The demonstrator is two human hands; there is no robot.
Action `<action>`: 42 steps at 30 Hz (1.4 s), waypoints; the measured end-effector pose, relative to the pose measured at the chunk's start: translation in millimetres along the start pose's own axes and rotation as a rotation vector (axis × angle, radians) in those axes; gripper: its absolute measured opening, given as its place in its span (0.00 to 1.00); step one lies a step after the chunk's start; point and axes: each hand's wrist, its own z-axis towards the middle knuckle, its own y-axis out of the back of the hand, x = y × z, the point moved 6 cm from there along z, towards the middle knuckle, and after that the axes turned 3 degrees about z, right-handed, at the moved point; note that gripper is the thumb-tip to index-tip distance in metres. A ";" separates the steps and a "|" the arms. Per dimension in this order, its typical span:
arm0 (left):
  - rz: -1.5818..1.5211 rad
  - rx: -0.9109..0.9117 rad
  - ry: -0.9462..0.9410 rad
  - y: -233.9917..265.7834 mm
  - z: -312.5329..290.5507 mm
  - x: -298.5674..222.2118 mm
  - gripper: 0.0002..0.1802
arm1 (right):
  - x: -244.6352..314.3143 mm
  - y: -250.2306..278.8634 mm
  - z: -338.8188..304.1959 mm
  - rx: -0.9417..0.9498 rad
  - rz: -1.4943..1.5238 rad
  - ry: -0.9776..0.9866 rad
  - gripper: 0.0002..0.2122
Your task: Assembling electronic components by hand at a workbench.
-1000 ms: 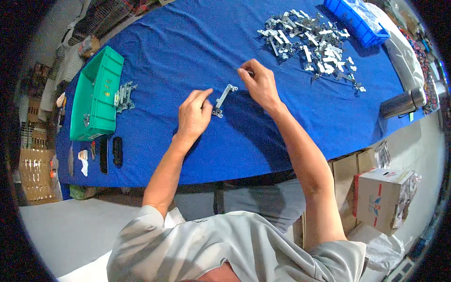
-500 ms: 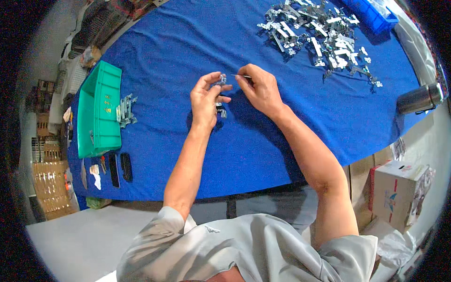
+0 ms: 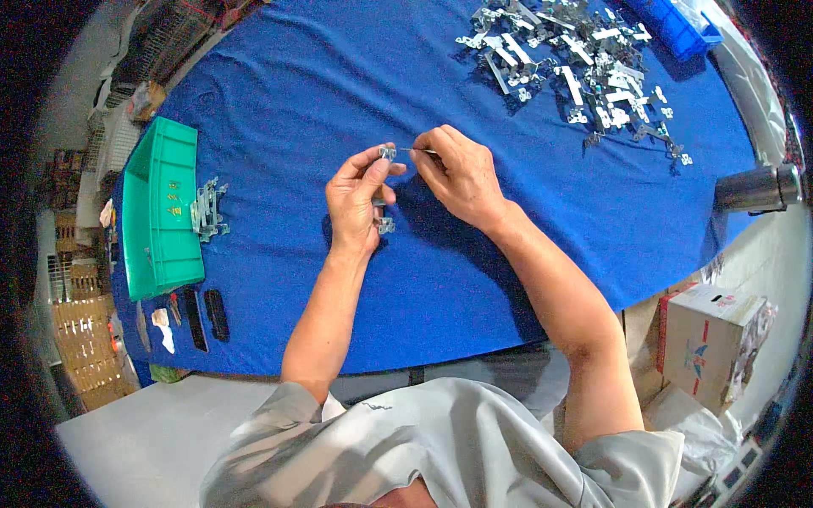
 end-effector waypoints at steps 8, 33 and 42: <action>-0.031 -0.074 -0.076 -2.0 -0.6 0.2 0.12 | 0.2 -1.5 -0.4 0.014 -0.029 0.010 0.04; 0.066 -0.192 -0.077 -2.8 -1.5 4.7 0.11 | -16.2 -9.3 -2.9 0.047 -0.047 -0.057 0.09; 0.046 -0.186 -0.096 2.3 -2.2 7.3 0.10 | -8.2 -9.3 -3.0 0.029 -0.038 -0.017 0.06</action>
